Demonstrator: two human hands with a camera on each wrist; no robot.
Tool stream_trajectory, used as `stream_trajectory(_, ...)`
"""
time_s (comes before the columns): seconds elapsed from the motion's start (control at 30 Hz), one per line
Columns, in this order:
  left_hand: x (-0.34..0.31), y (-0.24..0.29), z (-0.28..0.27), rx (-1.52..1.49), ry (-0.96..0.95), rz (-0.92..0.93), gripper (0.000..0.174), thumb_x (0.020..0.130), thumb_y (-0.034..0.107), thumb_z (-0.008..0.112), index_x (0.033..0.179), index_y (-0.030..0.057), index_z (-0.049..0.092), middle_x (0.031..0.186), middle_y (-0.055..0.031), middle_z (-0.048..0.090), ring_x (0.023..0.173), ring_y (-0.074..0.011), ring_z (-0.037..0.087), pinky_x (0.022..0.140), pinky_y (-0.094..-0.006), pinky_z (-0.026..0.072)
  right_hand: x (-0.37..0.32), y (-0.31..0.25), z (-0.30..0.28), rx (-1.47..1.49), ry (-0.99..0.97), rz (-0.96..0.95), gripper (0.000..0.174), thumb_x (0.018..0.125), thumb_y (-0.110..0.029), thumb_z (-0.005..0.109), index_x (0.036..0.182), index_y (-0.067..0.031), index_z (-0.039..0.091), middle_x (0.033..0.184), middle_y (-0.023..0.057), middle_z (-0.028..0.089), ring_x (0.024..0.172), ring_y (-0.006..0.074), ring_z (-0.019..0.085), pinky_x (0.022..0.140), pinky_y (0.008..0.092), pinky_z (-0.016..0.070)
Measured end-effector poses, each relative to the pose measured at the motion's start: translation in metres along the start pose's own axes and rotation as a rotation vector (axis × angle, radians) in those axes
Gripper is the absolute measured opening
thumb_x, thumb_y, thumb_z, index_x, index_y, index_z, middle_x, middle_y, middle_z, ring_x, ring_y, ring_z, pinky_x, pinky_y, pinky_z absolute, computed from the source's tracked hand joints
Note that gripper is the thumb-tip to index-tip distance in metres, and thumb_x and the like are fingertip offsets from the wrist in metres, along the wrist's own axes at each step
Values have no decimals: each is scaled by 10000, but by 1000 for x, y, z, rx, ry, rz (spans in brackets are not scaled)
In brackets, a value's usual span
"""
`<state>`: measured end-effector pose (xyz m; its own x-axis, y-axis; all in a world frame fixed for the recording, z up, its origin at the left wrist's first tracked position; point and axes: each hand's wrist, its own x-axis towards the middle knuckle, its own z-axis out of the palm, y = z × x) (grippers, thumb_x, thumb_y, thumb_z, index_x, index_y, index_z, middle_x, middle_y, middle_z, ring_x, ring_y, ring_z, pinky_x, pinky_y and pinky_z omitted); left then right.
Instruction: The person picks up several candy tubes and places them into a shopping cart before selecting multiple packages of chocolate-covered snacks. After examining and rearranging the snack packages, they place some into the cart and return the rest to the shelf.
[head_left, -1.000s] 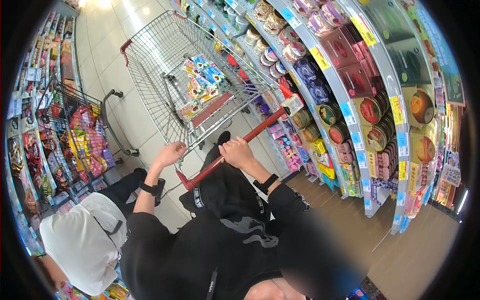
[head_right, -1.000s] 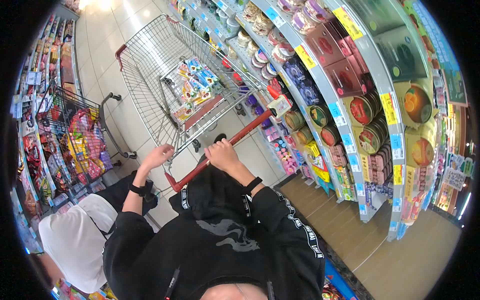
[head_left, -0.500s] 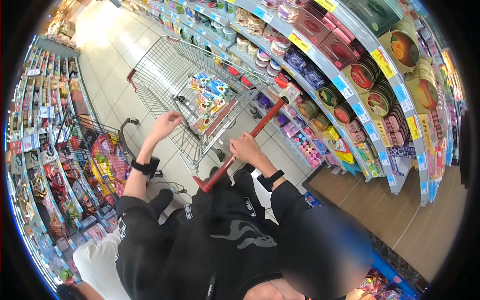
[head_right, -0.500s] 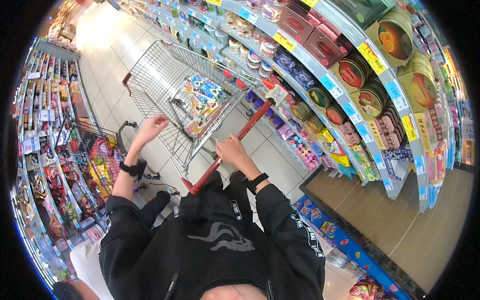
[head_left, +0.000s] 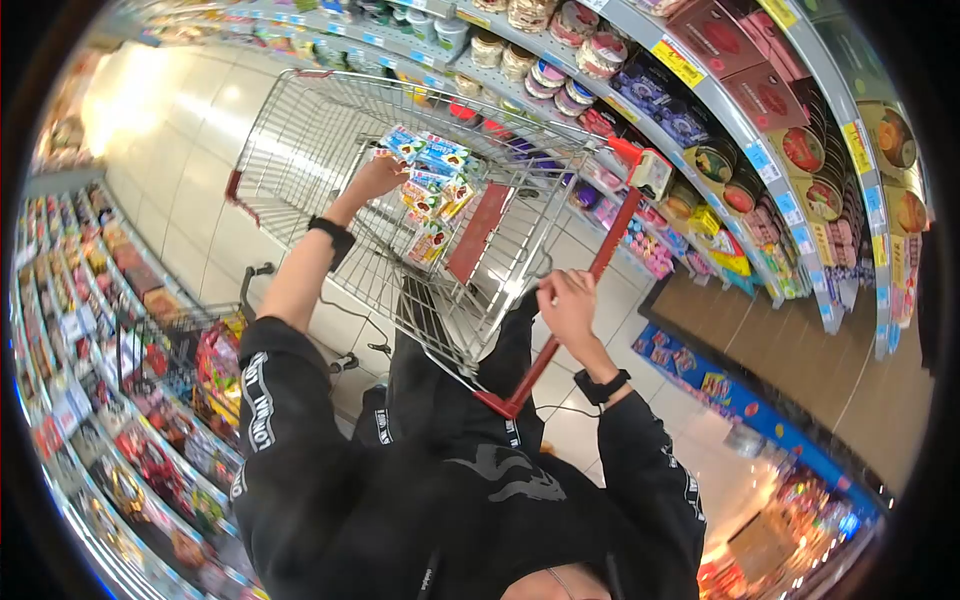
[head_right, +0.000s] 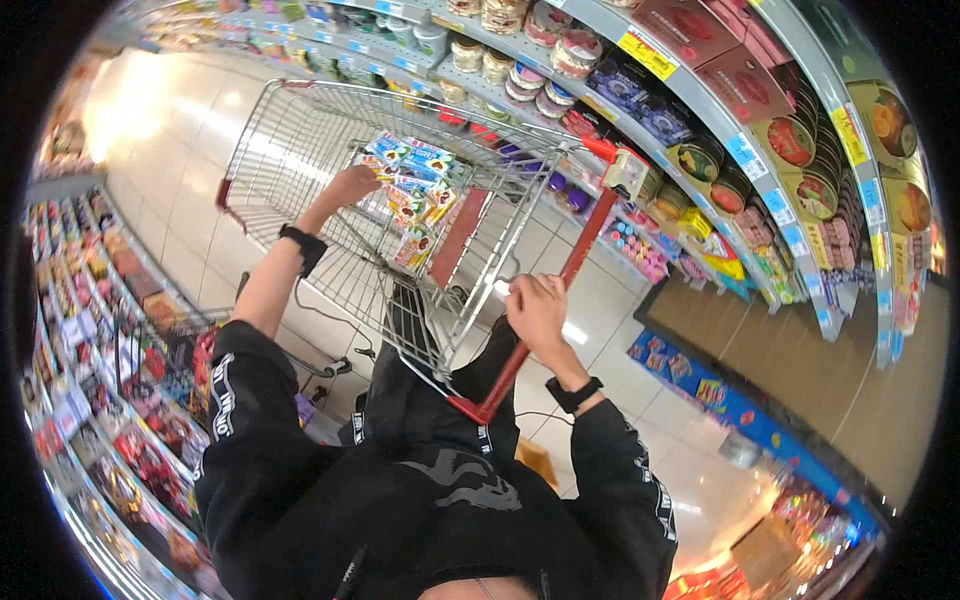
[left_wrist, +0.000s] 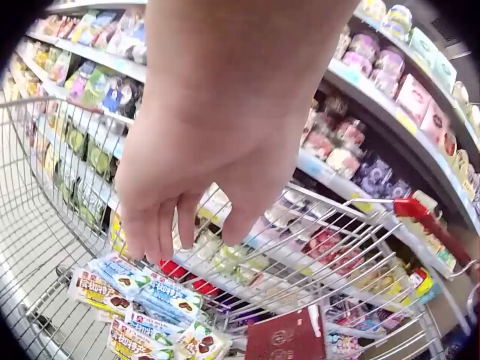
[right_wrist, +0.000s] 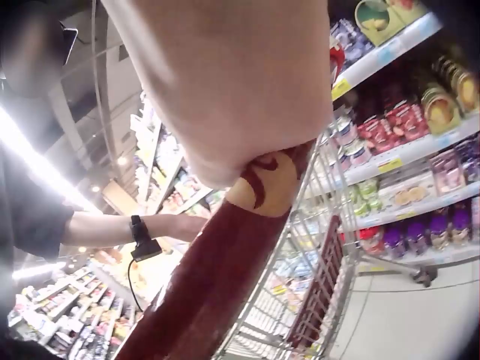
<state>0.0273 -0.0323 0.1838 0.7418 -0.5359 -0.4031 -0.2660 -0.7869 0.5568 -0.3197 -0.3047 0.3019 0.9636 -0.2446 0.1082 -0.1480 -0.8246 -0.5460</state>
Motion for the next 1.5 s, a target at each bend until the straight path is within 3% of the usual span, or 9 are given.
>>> stream_trajectory(0.13,105,-92,97,133,-57,-76,429,793,346,642,1002,-27,678,1008,-253,676,996,-377,651,864,-461,517,8,-12,-2,-64,59,37,75,726,-8,626,760,-53,577,724,66,584,736,247,561,797,377,417)
stream_trajectory(0.5,151,-104,190,-107,-310,-235,532,835,259,574,1295,-4,523,1301,-222,538,1236,-371,490,1027,-459,418,22,-16,3,-222,-91,130,152,700,49,613,808,-55,636,729,70,567,711,256,554,730,370,405)
stream_trajectory(0.57,158,-133,223,-35,-128,-37,526,834,221,564,1299,-18,504,1332,-203,512,1287,-374,430,1070,-457,373,19,-12,7,-263,-106,158,192,701,58,613,850,-53,660,734,67,570,704,251,551,726,370,404)
stream_trajectory(0.77,162,-125,221,411,-97,120,367,870,289,617,1159,63,595,1168,-115,574,1168,-287,496,932,-521,391,12,-10,8,-343,-218,275,163,738,32,626,873,-53,660,748,71,568,720,260,528,731,382,405)
stream_trajectory(0.93,172,-127,203,400,-284,155,350,844,272,673,1125,71,621,1139,-91,609,1126,-264,539,948,-467,384,19,-12,8,-371,-249,261,174,748,26,619,902,-53,634,764,82,571,725,275,530,730,390,407)
stream_trajectory(1.1,154,-123,186,357,-112,290,256,868,169,641,1090,53,588,1115,-122,608,1071,-300,571,912,-457,395,16,-10,8,-375,-237,266,146,747,29,616,879,-30,601,771,100,575,724,293,535,726,401,418)
stream_trajectory(1.3,152,-112,159,-423,127,-109,197,943,182,588,993,-5,550,888,-167,609,830,-370,594,725,-403,466,19,-10,7,-357,-222,241,151,728,37,627,863,-1,570,765,119,580,722,301,548,727,409,432)
stream_trajectory(1.43,157,-124,216,-1411,141,-467,243,957,238,613,1033,11,568,882,-53,634,754,-158,574,657,-349,484,23,-13,7,-351,-201,220,157,724,38,629,865,-3,574,764,116,589,719,294,553,729,406,433)
stream_trajectory(1.5,156,-105,214,-1505,68,-543,261,956,224,618,1135,54,535,1005,-38,629,780,-135,572,694,-329,497,22,-13,7,-357,-214,238,164,719,38,628,870,-5,579,769,112,596,723,290,559,733,404,433)
